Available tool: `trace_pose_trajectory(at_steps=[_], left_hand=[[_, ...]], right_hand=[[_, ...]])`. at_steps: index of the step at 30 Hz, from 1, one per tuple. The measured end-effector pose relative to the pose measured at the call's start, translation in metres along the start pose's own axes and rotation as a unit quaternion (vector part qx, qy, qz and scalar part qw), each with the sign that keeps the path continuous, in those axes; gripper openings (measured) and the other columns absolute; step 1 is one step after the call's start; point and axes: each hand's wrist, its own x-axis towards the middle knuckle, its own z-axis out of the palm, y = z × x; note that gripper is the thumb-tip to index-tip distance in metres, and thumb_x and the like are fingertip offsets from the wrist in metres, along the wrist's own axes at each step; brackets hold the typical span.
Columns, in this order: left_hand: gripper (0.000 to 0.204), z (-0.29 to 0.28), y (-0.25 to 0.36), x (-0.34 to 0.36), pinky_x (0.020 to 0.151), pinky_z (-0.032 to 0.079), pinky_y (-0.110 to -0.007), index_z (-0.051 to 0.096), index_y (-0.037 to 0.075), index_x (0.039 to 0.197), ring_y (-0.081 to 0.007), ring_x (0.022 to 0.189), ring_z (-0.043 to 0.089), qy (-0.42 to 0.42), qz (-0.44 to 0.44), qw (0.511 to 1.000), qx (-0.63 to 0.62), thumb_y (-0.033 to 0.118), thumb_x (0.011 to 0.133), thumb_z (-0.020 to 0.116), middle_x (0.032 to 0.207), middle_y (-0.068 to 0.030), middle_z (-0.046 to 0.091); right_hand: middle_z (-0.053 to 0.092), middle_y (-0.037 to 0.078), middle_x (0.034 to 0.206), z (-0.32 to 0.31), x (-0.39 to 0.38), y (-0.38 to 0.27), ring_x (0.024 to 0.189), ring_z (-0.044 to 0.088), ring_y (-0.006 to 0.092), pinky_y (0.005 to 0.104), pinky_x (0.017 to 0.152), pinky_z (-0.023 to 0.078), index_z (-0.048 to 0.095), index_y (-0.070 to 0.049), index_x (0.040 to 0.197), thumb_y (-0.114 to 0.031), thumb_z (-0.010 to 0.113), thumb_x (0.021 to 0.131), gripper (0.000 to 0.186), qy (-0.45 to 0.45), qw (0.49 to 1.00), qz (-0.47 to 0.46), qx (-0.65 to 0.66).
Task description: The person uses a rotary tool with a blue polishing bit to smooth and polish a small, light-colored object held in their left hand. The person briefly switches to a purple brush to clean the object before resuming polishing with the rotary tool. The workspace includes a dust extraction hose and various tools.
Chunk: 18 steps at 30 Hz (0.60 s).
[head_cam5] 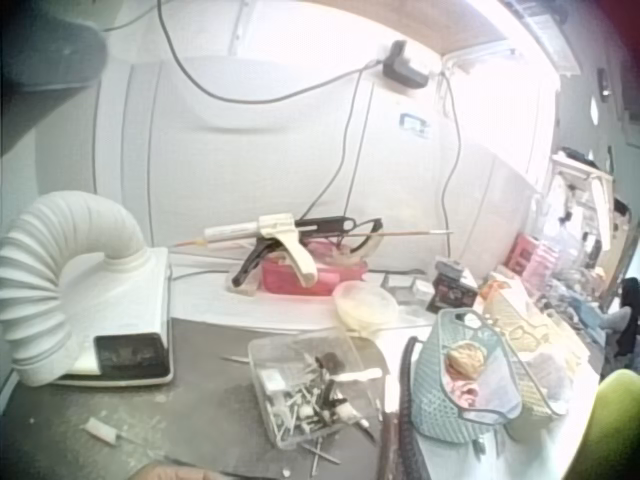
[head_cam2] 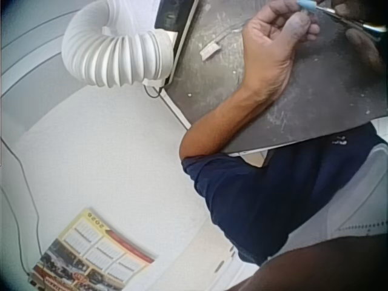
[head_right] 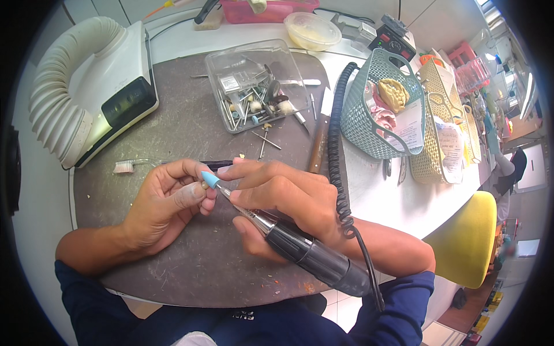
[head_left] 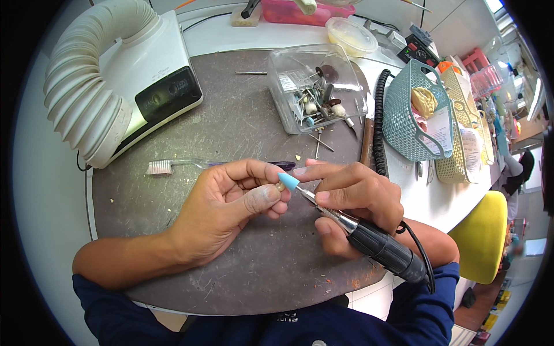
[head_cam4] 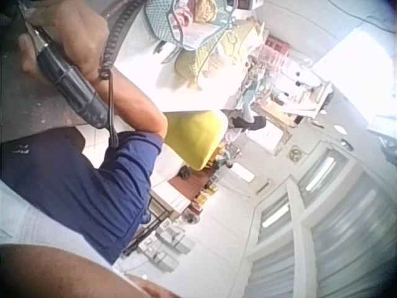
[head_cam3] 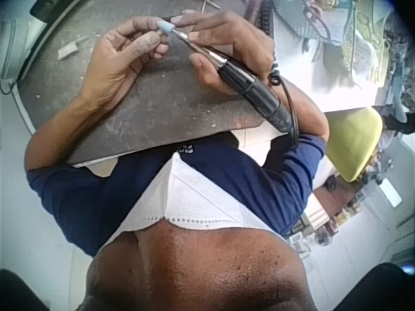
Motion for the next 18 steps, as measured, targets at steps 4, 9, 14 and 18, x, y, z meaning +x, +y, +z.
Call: trace_pose_trajectory(at_steps=[4,9,14,18], left_hand=[[0.021,0.0017,0.0016,0.0,0.079,0.052,-0.025,0.06,0.001,0.112,-0.0117,0.086,0.063,0.002,-0.005,1.0,0.007,0.008,0.093,0.066,0.097,-0.0067,0.065],[0.02,0.0012,0.0009,-0.0002,0.079,0.052,-0.025,0.06,0.001,0.111,-0.012,0.086,0.063,0.002,-0.003,1.0,0.002,0.008,0.093,0.066,0.097,-0.007,0.065],[0.021,0.0018,0.0012,-0.0005,0.079,0.052,-0.025,0.06,0.0,0.112,-0.0122,0.086,0.063,0.005,-0.008,1.0,-0.007,0.008,0.093,0.065,0.097,-0.0075,0.066],[0.021,0.0012,0.0009,-0.0002,0.079,0.052,-0.025,0.06,0.0,0.112,-0.0124,0.086,0.063,0.0,-0.005,1.0,-0.008,0.007,0.093,0.065,0.098,-0.0079,0.066]], right_hand=[[0.064,0.018,0.087,-0.0027,0.0021,0.0012,0.095,0.069,0.0412,0.0557,0.092,0.053,0.058,0.004,0.101,-0.006,0.071,0.079,0.027,-0.029,0.999,-0.025,0.0],[0.064,0.018,0.089,-0.0018,0.0023,-0.0014,0.098,0.069,0.0385,0.0507,0.092,0.055,0.059,0.003,0.101,-0.001,0.073,0.075,0.03,-0.015,1.0,-0.003,0.004],[0.065,0.017,0.09,-0.0009,-0.0027,-0.0005,0.1,0.069,0.0372,0.0486,0.093,0.055,0.06,0.002,0.102,0.001,0.074,0.073,0.032,0.017,0.999,0.019,0.023],[0.065,0.017,0.09,-0.0024,0.0013,-0.001,0.101,0.069,0.0372,0.0487,0.092,0.055,0.06,0.002,0.102,0.0,0.074,0.075,0.031,-0.007,1.0,0.01,0.011]])
